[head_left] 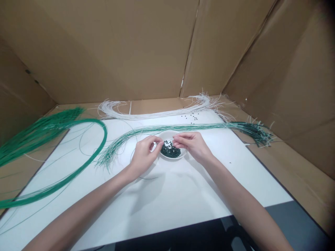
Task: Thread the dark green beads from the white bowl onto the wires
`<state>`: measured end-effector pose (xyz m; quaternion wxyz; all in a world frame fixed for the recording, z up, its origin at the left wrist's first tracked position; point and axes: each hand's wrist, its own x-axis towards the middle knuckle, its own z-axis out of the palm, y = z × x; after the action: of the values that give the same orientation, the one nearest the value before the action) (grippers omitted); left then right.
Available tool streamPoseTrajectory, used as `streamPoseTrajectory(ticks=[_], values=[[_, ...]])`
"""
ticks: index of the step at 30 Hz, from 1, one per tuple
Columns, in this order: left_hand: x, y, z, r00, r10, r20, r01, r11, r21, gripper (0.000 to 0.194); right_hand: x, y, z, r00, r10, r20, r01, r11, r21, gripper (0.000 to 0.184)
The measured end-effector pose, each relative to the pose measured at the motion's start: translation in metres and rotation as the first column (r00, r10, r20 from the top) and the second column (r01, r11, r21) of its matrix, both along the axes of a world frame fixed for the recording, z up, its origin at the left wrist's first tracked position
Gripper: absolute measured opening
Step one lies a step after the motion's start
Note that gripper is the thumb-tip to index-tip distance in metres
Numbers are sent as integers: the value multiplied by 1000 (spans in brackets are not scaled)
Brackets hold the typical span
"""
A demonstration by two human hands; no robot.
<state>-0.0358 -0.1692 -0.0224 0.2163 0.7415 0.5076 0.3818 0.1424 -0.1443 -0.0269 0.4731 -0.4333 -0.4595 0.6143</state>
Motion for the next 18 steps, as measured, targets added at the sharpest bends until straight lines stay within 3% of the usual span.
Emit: streamPoseTrajectory(ticks=[9, 18], values=[[-1, -1, 3, 1000, 17, 12, -17, 1000, 24, 13, 0, 0, 2, 993, 19, -115, -33, 992, -118, 16], [-1, 0, 2, 1000, 25, 0, -25, 999, 28, 13, 1, -2, 4, 987, 69, -142, -80, 994, -75, 18]])
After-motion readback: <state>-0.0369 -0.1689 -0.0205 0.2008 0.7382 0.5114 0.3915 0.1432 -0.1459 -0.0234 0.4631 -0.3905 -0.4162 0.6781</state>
